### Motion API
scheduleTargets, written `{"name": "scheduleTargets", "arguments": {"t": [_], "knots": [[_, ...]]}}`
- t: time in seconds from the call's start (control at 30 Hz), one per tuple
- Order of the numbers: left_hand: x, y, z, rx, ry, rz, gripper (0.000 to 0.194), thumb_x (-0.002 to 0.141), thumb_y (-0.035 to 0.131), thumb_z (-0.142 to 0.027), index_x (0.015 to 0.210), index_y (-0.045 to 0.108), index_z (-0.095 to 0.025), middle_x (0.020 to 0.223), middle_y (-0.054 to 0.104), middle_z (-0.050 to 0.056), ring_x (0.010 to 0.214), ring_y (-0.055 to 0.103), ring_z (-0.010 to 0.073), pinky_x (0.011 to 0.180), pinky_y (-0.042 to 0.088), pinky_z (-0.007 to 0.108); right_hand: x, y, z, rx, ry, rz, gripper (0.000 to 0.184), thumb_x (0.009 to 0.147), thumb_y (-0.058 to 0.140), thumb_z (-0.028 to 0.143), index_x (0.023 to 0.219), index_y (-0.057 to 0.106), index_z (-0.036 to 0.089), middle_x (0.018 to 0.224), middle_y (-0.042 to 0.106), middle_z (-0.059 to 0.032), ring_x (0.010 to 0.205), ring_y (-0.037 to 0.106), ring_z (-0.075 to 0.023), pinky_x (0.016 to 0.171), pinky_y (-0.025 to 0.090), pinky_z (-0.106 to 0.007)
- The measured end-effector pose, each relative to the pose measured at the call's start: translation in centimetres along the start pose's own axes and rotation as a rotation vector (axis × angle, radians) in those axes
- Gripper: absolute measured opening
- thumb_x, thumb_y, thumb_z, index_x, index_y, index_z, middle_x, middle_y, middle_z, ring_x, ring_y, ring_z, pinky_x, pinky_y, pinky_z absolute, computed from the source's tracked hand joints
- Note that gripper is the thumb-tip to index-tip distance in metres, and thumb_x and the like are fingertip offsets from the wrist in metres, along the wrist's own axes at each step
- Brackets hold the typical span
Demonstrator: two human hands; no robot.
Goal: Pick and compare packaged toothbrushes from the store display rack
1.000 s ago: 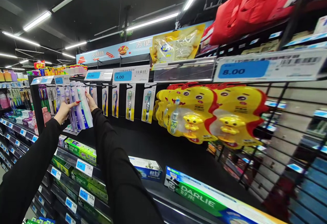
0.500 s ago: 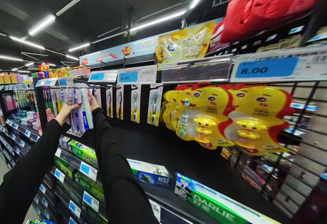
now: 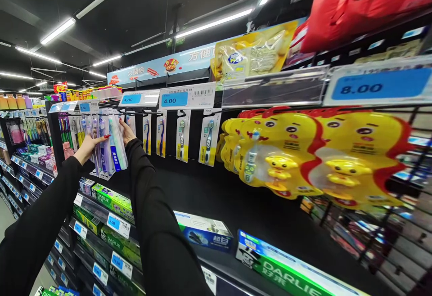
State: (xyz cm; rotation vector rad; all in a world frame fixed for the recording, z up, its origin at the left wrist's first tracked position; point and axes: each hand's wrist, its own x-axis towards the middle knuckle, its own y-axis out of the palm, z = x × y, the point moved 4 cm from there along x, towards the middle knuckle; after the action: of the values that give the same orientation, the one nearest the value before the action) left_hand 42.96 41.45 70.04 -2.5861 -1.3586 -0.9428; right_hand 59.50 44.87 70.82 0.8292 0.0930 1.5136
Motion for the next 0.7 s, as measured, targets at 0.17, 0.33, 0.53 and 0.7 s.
{"name": "scheduleTargets", "arguments": {"t": [0.17, 0.33, 0.53, 0.7], "knots": [[0.0, 0.0, 0.3, 0.002, 0.005, -0.035, 0.051, 0.047, 0.082, -0.025, 0.09, 0.058, -0.014, 0.089, 0.069, 0.007, 0.08, 0.065, 0.0214, 0.079, 0.05, 0.036, -1.1, 0.0, 0.0, -0.043, 0.057, -0.007, 0.026, 0.08, 0.056, 0.04, 0.095, 0.059, 0.018, 0.078, 0.07, -0.0036, 0.09, 0.066, -0.0235, 0.084, 0.052, -0.042], [-0.5, 0.4, 0.0, 0.002, 0.001, -0.065, 0.051, 0.048, 0.082, -0.027, 0.091, 0.06, -0.013, 0.089, 0.069, 0.009, 0.077, 0.066, 0.0228, 0.076, 0.052, 0.037, -2.2, 0.8, -0.8, -0.06, 0.187, 0.068, 0.03, 0.079, 0.054, 0.039, 0.095, 0.062, 0.015, 0.076, 0.07, -0.0056, 0.086, 0.067, -0.025, 0.084, 0.052, -0.042], [-1.1, 0.6, -1.1, 0.038, 0.031, -0.064, 0.049, 0.05, 0.082, -0.028, 0.092, 0.061, -0.012, 0.095, 0.069, 0.011, 0.081, 0.066, 0.0238, 0.077, 0.052, 0.037, -2.3, 1.5, -1.3, -0.042, 0.202, 0.081, 0.037, 0.08, 0.052, 0.044, 0.1, 0.061, 0.014, 0.077, 0.07, -0.0064, 0.084, 0.067, -0.0251, 0.084, 0.052, -0.042], [-0.9, -0.2, -1.3, 0.157, 0.112, -0.139, 0.05, 0.048, 0.082, -0.027, 0.092, 0.064, -0.012, 0.097, 0.069, 0.012, 0.093, 0.064, 0.0276, 0.082, 0.05, 0.037, -2.1, 1.4, -1.4, -0.032, 0.16, 0.061, 0.043, 0.079, 0.053, 0.05, 0.104, 0.059, 0.015, 0.079, 0.07, -0.0068, 0.085, 0.067, -0.0259, 0.082, 0.053, -0.043]]}}
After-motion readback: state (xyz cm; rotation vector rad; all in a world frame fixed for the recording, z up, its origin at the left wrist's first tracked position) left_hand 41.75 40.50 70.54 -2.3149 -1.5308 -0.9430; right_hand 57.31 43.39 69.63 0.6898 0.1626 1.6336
